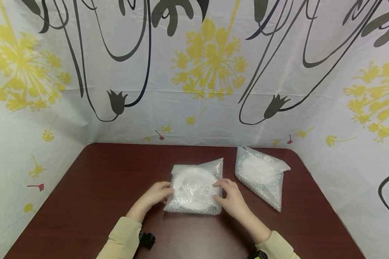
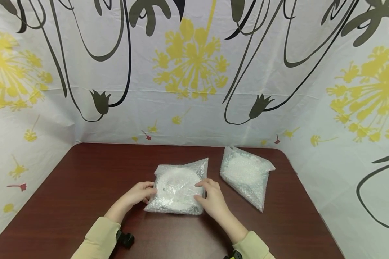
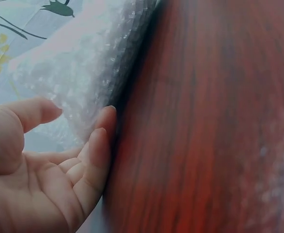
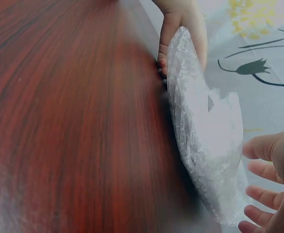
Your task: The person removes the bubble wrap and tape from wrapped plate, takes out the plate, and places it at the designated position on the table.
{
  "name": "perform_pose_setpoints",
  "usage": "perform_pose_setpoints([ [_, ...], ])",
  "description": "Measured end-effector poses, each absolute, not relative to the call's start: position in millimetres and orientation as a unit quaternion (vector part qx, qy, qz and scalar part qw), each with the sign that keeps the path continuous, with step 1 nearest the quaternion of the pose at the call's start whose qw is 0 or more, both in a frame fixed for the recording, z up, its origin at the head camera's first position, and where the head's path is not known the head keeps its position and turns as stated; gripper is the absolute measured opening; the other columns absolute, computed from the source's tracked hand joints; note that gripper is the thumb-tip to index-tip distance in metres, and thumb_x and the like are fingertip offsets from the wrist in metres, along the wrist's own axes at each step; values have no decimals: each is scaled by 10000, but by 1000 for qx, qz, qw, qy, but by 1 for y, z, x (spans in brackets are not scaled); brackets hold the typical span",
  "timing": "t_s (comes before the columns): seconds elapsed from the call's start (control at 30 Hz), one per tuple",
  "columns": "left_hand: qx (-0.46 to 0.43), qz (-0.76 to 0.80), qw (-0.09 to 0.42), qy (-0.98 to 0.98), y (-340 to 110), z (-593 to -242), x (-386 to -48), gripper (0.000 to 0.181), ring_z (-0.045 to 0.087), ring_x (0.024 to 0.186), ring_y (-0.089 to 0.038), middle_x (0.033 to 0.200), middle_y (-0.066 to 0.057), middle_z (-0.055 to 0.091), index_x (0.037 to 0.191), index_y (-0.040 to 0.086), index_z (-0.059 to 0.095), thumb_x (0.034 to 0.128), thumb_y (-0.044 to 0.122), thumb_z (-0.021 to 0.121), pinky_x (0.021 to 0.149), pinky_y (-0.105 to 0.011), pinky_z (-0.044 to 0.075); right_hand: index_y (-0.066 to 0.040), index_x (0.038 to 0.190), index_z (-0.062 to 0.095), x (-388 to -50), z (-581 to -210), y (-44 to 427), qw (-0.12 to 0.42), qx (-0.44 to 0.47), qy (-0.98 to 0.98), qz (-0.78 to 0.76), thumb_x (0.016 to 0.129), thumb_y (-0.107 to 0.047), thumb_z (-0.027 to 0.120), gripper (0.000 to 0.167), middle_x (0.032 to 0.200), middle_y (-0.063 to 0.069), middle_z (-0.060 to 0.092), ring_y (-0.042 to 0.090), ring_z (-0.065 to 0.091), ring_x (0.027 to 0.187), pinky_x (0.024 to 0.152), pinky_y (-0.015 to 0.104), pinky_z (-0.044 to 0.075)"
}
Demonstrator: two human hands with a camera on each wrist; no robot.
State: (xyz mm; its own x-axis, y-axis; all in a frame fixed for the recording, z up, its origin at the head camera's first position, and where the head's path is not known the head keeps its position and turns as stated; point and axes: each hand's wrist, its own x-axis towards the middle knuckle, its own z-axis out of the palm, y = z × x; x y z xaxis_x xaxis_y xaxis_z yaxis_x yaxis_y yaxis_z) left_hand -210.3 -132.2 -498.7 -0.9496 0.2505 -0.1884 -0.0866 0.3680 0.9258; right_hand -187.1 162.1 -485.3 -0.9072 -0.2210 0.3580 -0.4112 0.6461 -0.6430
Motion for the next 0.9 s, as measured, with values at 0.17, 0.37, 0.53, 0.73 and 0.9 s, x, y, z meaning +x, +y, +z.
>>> perform_pose_setpoints([
  [0.17,38,562,173,808,-134,-497,-208,653,614,830,-236,1157,-227,586,1360,-149,391,925,284,612,670,-373,544,-105,956,708,-185,-481,158,123,198,-895,380,733,-56,799,246,1061,-16,620,243,519,1051,896,461,444],
  [0.37,64,539,205,814,-135,-492,-206,821,615,839,-216,1124,-186,607,1422,-128,298,893,404,634,761,-406,527,-146,942,725,-187,-476,153,98,236,-894,367,790,-93,755,164,977,-93,629,150,545,938,799,373,481],
  [0.53,90,525,212,820,-133,-490,-205,895,587,777,-181,922,-76,623,1441,-135,232,881,420,655,744,-382,511,-128,961,729,-189,-475,149,83,281,-893,343,829,-108,705,135,898,-92,618,125,560,831,719,293,497],
  [0.73,103,526,200,820,-131,-488,-202,897,531,729,-171,887,-80,580,1439,-140,227,839,311,718,654,-339,471,-86,961,732,-193,-473,143,73,309,-888,333,828,-70,684,142,795,-93,593,93,554,721,642,251,486],
  [0.9,106,530,195,819,-131,-487,-201,903,494,696,-169,859,-88,541,1442,-136,224,815,260,739,614,-332,441,-73,989,738,-195,-474,136,51,314,-892,320,837,-76,672,166,775,-85,587,85,539,689,631,239,474],
])
